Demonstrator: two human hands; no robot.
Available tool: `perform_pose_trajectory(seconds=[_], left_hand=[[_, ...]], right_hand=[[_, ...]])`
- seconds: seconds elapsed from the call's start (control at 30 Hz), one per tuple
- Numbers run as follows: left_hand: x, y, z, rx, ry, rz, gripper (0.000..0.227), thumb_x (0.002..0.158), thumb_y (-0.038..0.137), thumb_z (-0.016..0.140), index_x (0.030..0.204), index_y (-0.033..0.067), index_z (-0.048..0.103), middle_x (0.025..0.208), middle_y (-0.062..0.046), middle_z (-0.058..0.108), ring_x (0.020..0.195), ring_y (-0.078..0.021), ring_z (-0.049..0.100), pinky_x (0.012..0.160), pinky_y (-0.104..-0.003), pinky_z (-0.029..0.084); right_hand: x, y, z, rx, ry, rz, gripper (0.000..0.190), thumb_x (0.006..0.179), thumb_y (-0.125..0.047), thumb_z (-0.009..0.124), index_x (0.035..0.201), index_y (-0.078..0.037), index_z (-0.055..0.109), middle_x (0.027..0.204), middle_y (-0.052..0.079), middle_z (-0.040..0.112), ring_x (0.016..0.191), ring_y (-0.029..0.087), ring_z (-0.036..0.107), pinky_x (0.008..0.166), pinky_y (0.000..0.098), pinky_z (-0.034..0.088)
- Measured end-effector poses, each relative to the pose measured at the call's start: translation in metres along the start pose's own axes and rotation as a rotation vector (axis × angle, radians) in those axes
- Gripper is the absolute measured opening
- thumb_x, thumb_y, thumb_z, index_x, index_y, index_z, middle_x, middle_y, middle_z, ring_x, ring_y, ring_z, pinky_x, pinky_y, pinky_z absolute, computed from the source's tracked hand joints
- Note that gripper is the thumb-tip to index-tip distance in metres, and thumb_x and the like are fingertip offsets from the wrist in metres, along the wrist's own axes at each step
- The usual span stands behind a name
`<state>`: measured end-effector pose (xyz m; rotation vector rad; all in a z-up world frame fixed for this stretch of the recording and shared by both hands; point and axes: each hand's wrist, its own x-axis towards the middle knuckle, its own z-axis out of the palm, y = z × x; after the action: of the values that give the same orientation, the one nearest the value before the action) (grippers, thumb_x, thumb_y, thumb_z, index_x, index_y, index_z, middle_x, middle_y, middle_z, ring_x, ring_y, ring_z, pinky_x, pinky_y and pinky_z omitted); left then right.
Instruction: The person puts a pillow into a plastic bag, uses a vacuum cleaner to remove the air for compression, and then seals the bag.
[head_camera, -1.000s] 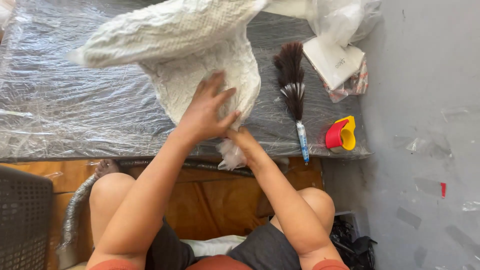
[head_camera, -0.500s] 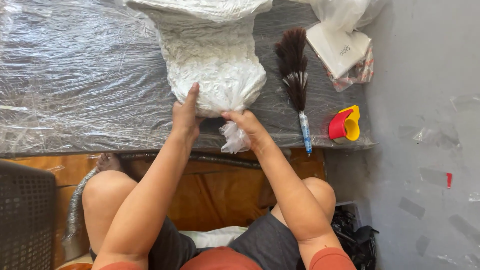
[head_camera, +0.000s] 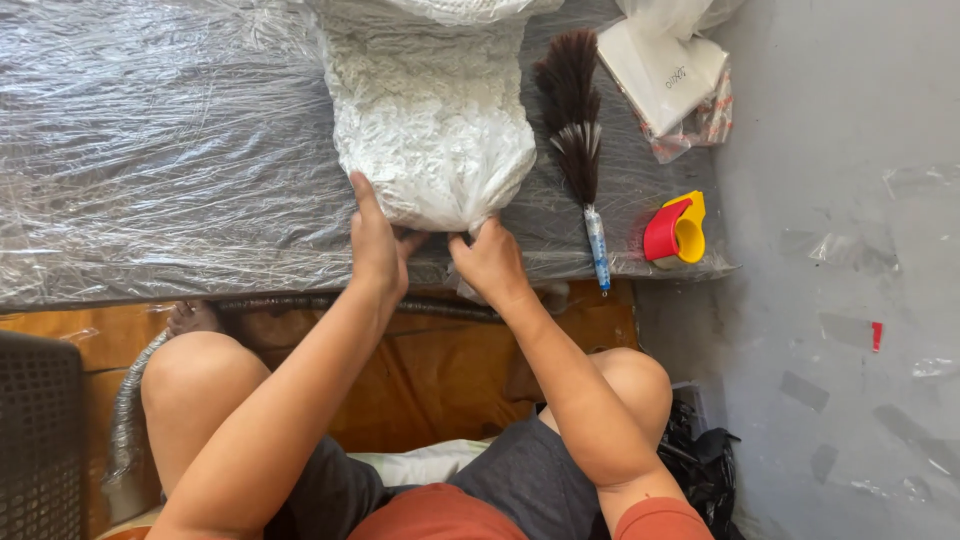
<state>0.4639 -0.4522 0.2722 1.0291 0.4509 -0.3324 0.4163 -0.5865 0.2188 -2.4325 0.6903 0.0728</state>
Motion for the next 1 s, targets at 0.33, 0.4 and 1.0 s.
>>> perform_pose_trajectory(seconds=[0.33,0.4,1.0], left_hand=[[0.014,-0.102,-0.04,0.882,-0.264,0.017,0.047,0.099,0.056,0.053,0.125,0.0223,0.073,0.122,-0.008,0.072,0.121,-0.0289,0.066,0.1,-0.046,0.054],[0.012,-0.106,-0.042,0.898,-0.26,0.14,0.041,0.099,0.046,0.055,0.125,0.0181,0.07,0.12,-0.011,0.068,0.121,-0.0316,0.064,0.101,-0.046,0.052],[0.0,-0.102,-0.035,0.745,-0.243,0.051,0.029,0.099,0.042,0.069,0.117,0.0201,0.077,0.105,-0.004,0.074,0.101,-0.0141,0.066,0.083,-0.029,0.054]], right_hand=[[0.009,0.042,0.018,0.457,-0.2,0.006,0.043,0.091,-0.032,0.05,0.107,0.005,0.068,0.115,0.032,0.069,0.124,0.044,0.061,0.104,0.0542,0.047],[0.008,0.046,0.024,0.4,-0.177,-0.046,0.039,0.092,-0.029,0.051,0.108,0.003,0.067,0.11,0.032,0.069,0.118,0.045,0.063,0.097,0.0552,0.049],[-0.053,0.027,0.051,0.089,0.419,-0.237,0.03,0.095,-0.023,0.055,0.118,-0.005,0.062,0.098,0.019,0.064,0.092,0.043,0.069,0.083,0.0529,0.055]])
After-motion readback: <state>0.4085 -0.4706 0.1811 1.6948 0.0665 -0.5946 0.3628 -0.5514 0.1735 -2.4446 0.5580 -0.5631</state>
